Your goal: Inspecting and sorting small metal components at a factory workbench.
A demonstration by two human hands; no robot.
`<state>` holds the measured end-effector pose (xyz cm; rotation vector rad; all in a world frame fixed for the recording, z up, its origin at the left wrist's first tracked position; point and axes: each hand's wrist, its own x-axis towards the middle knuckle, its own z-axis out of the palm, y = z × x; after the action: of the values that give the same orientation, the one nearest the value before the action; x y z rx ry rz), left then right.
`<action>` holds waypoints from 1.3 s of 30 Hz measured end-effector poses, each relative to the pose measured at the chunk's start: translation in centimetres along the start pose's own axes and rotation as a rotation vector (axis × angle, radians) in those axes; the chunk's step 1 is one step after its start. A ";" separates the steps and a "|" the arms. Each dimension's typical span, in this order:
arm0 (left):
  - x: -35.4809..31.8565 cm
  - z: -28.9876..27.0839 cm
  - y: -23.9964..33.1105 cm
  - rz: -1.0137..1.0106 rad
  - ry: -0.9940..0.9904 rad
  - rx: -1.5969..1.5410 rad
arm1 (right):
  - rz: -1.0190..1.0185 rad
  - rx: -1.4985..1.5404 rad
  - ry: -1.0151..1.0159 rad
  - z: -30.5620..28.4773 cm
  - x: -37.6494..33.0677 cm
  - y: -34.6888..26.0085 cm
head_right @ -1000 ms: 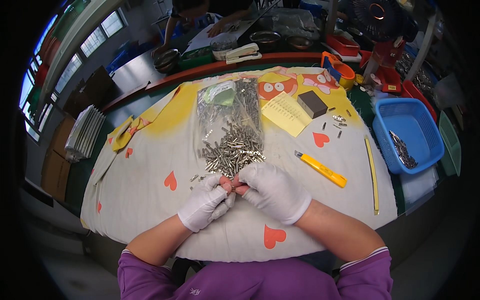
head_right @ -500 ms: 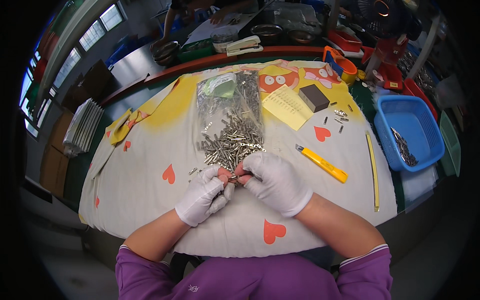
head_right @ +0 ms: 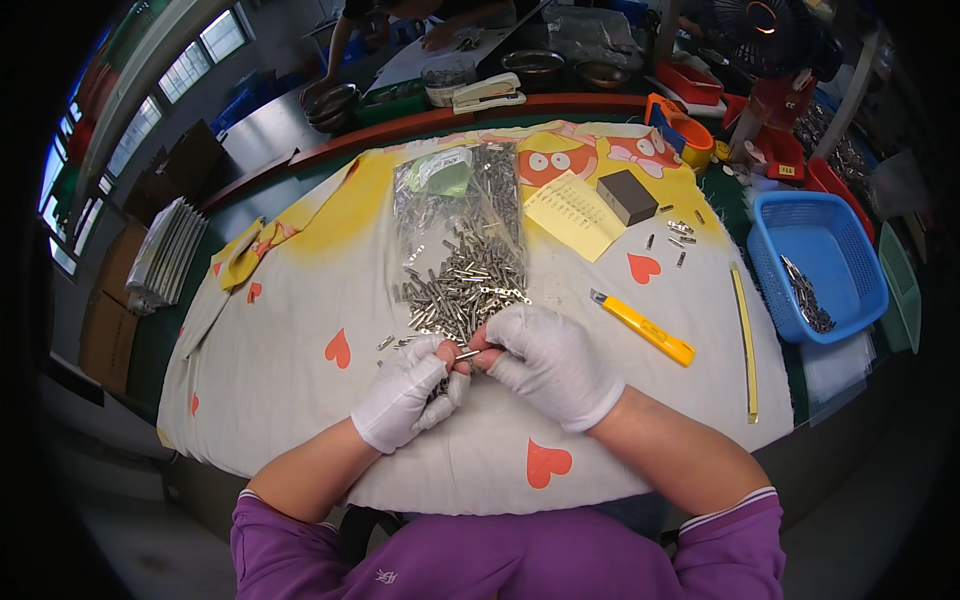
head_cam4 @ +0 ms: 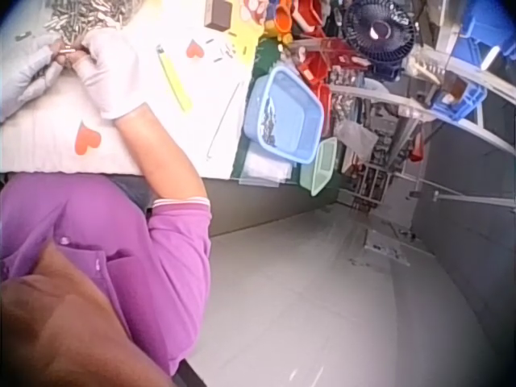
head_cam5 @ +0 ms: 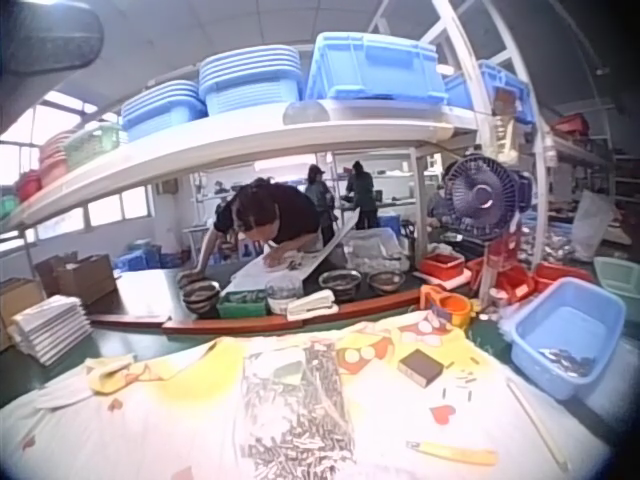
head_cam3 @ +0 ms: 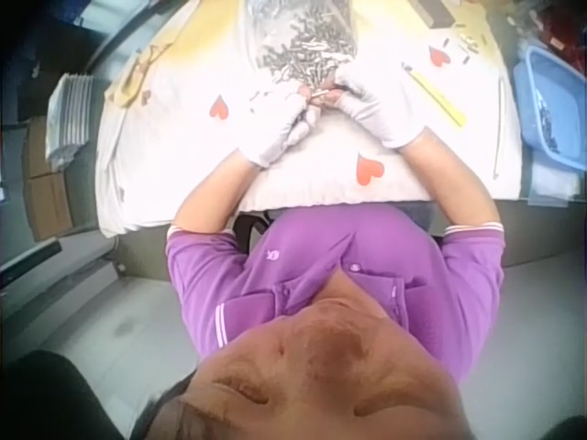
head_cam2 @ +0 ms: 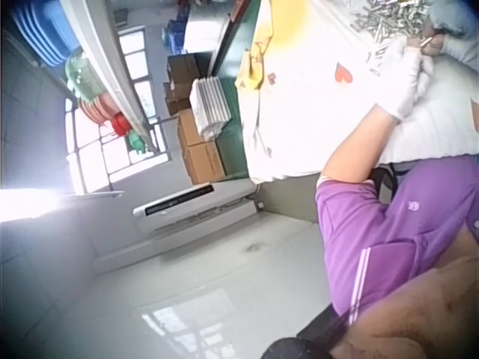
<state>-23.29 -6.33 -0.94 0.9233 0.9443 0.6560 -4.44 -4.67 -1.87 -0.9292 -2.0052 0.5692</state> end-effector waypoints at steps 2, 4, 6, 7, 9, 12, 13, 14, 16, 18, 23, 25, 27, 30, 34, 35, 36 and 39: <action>0.0 0.0 0.0 0.002 -0.005 -0.004 | 0.012 0.005 -0.005 0.0 0.0 0.0; 0.0 0.0 -0.1 0.004 -0.010 -0.008 | 0.024 0.011 -0.015 0.0 -0.1 0.0; 0.1 -0.2 -0.4 0.013 -0.020 -0.019 | 0.037 0.017 -0.025 0.0 0.0 0.0; 0.1 -0.2 -0.4 0.012 -0.020 -0.019 | 0.022 0.033 -0.031 0.0 0.0 0.0; 0.1 -0.3 -0.3 -0.019 -0.016 -0.040 | 0.008 0.049 -0.038 0.0 0.0 -0.1; 0.0 -0.4 -0.1 -0.021 -0.045 -0.049 | 0.019 0.060 -0.048 -0.1 0.0 0.0; 0.0 -0.4 -0.1 -0.021 -0.045 -0.048 | -0.011 0.061 -0.045 -0.1 0.0 0.1; -0.1 -0.3 -0.1 -0.022 -0.040 -0.047 | -0.040 0.062 -0.041 -0.1 0.0 0.1; -0.1 -0.2 -0.1 -0.023 -0.036 -0.047 | -0.048 0.071 -0.045 -0.1 0.0 0.3; -0.1 0.2 0.0 -0.006 0.009 -0.041 | -0.055 0.081 -0.049 -0.1 0.0 0.3; -0.1 -0.6 -0.3 -0.011 -0.072 -0.070 | -0.078 0.055 -0.082 -0.3 0.3 0.1; 0.0 -0.6 -0.4 -0.008 -0.075 -0.073 | -0.048 0.098 -0.121 -0.3 0.4 0.1; 0.3 -0.6 -0.6 -0.027 -0.107 -0.136 | -0.019 0.142 -0.160 -0.3 0.5 -0.1; 0.2 -0.5 0.0 -0.031 -0.146 -0.181 | -0.072 0.073 -0.200 -0.7 0.7 -0.5; 0.6 -1.5 -0.8 -0.015 -0.212 -0.301 | -0.017 -0.166 0.031 -1.3 0.8 0.5; 0.7 -1.6 -1.0 -0.010 -0.213 -0.361 | 0.029 -0.253 0.052 -1.3 0.8 1.0; 0.7 -1.6 -1.1 -0.004 -0.214 -0.421 | 0.030 -0.253 0.053 -1.4 0.8 1.3; 0.7 -1.6 -1.1 0.007 -0.208 -0.455 | 0.050 -0.301 -0.126 -1.3 0.8 1.6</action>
<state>-24.31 -5.69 -2.56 0.5746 0.5718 0.7273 -3.04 -2.96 -1.81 -1.1502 -2.2265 0.3660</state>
